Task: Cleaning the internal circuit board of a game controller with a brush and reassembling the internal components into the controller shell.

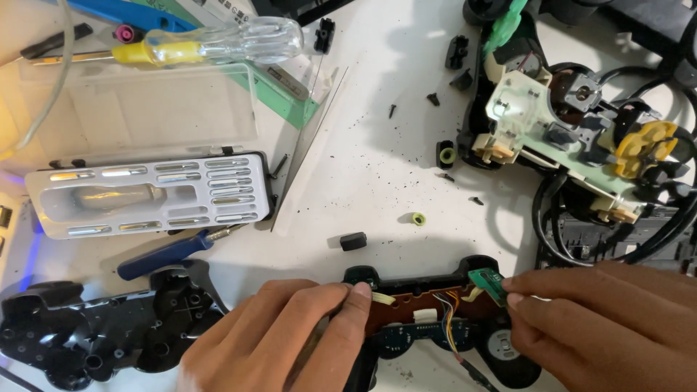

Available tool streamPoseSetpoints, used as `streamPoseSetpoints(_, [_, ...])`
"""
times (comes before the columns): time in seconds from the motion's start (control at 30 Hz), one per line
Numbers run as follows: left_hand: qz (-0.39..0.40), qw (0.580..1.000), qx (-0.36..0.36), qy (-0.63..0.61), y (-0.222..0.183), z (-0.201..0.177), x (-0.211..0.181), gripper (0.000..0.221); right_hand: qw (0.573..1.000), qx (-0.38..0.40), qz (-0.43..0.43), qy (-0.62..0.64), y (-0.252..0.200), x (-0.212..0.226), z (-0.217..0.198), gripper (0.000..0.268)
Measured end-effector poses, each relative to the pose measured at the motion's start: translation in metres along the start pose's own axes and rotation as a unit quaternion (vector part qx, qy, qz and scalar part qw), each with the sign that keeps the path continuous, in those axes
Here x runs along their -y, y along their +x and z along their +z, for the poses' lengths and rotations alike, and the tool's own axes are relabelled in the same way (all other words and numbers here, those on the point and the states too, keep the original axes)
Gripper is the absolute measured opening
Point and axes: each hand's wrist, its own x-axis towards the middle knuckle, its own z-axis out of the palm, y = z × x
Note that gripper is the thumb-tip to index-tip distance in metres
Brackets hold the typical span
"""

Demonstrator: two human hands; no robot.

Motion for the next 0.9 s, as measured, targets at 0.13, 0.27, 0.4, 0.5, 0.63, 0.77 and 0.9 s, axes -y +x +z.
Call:
streamPoseSetpoints(0.13, [-0.002,1.000,0.004,0.004,-0.002,0.001,0.001,0.013,1.000,0.026,-0.004,0.008,0.002,0.000,-0.002,0.026])
streamPoseSetpoints(0.27, [0.002,1.000,0.004,0.003,-0.002,0.002,0.002,0.011,1.000,-0.005,0.024,0.002,0.008,0.002,-0.002,0.027])
streamPoseSetpoints(0.4, [-0.001,1.000,-0.004,-0.003,-0.001,0.002,0.001,0.011,0.999,-0.010,0.045,0.004,0.015,0.002,-0.004,0.024])
streamPoseSetpoints(0.5, [0.000,1.000,0.009,-0.004,-0.002,0.002,0.001,0.014,0.998,0.000,0.058,0.000,0.017,0.004,-0.006,0.033])
streamPoseSetpoints(0.63, [-0.002,1.000,0.007,0.000,-0.002,0.002,0.001,0.013,0.999,-0.016,0.035,-0.030,0.019,0.003,-0.006,0.040])
streamPoseSetpoints(0.77, [-0.004,1.000,0.018,-0.009,-0.001,0.002,0.002,0.016,0.977,0.043,-0.168,-0.122,0.017,-0.019,-0.009,0.041])
streamPoseSetpoints(0.9, [0.000,0.999,0.034,-0.021,-0.001,-0.001,0.003,0.020,0.867,0.110,-0.375,-0.310,0.013,-0.033,-0.007,0.036])
